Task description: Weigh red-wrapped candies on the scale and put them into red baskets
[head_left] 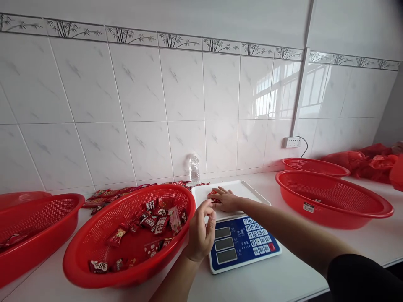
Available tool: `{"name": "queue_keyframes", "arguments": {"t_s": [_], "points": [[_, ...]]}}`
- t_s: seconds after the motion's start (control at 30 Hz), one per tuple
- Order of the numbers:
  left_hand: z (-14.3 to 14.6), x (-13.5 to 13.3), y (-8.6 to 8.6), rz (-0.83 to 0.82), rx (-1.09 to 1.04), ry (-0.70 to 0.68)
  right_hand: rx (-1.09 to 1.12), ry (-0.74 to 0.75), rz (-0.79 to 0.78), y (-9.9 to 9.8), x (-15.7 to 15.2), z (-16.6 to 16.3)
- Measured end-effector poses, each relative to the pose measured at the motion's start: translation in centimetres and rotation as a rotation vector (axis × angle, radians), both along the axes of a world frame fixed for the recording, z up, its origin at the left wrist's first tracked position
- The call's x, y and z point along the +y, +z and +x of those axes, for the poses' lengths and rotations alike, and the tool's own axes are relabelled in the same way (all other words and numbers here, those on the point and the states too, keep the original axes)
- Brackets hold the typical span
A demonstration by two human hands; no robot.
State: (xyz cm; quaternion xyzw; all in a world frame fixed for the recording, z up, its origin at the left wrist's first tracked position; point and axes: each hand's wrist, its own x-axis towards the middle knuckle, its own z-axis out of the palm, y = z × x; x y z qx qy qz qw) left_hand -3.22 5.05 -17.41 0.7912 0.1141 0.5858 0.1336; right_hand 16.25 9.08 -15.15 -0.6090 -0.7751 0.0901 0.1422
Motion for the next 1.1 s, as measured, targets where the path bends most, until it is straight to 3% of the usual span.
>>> {"name": "queue_keyframes", "arguments": {"t_s": [0.5, 1.1], "points": [[0.0, 0.2, 0.0, 0.009, 0.024, 0.029, -0.109, 0.028, 0.298, 0.0, -0.3, -0.9], [-0.2, -0.1, 0.1, -0.008, 0.094, 0.026, -0.254, -0.164, 0.336, 1.7, 0.1, -1.4]]}}
